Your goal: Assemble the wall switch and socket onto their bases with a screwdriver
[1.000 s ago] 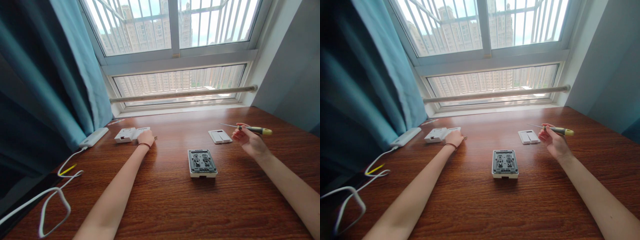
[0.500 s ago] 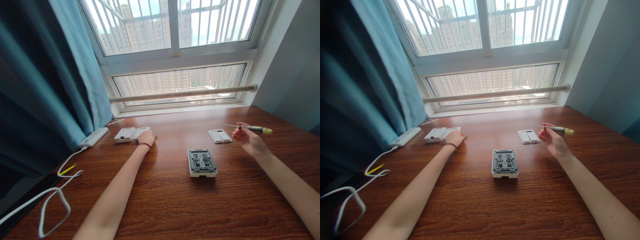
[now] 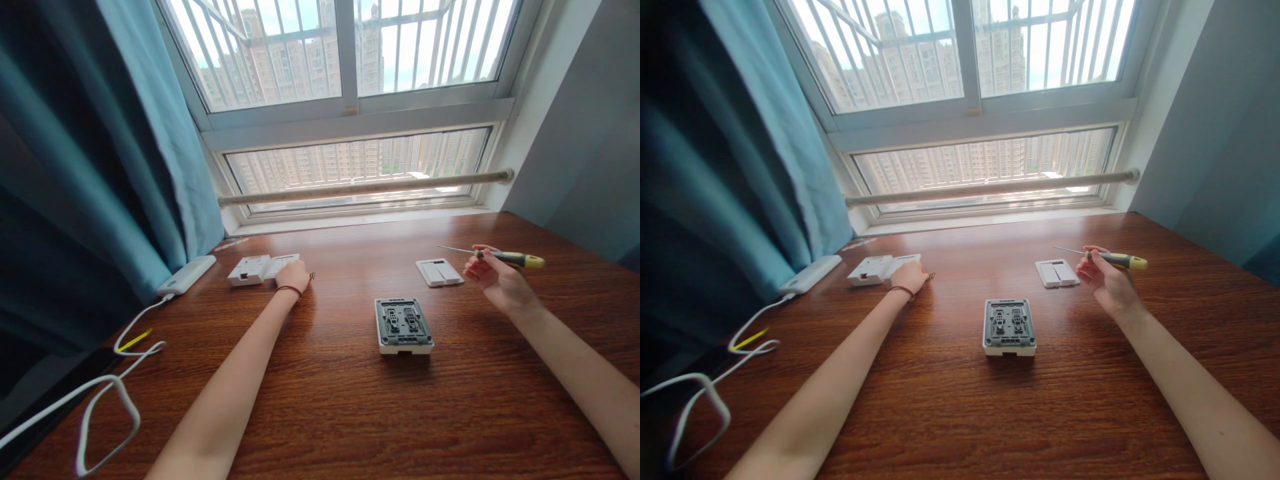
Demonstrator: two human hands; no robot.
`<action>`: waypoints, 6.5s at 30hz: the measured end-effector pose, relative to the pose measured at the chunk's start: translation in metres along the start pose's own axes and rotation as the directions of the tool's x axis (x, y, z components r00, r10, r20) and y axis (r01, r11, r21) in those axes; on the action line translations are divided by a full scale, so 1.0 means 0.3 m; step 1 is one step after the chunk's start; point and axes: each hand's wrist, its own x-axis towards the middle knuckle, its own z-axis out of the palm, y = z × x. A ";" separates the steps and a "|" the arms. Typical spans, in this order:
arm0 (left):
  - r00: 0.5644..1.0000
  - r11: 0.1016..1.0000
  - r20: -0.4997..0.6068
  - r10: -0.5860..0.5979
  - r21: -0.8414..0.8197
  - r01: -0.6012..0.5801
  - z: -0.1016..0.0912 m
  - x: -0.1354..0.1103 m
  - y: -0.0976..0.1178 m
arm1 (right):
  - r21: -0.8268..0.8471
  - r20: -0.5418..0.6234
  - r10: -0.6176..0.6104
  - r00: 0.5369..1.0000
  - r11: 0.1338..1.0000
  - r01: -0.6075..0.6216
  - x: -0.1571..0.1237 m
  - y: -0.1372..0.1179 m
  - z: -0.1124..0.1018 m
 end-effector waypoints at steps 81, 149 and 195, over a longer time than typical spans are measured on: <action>0.761 0.158 -0.231 0.607 -0.903 -0.400 0.000 -0.452 0.274 | -0.620 0.593 -0.252 0.765 0.462 0.634 -0.199 0.022 0.467; 0.414 -0.183 -0.370 0.832 -0.886 -0.425 -0.358 -0.405 0.313 | -0.618 0.772 0.154 0.616 0.404 0.674 -0.274 0.143 0.302; 0.450 -0.166 -0.365 0.815 -0.891 -0.423 -0.334 -0.421 0.327 | -0.713 0.695 0.129 0.707 -0.004 0.702 -0.352 0.151 0.344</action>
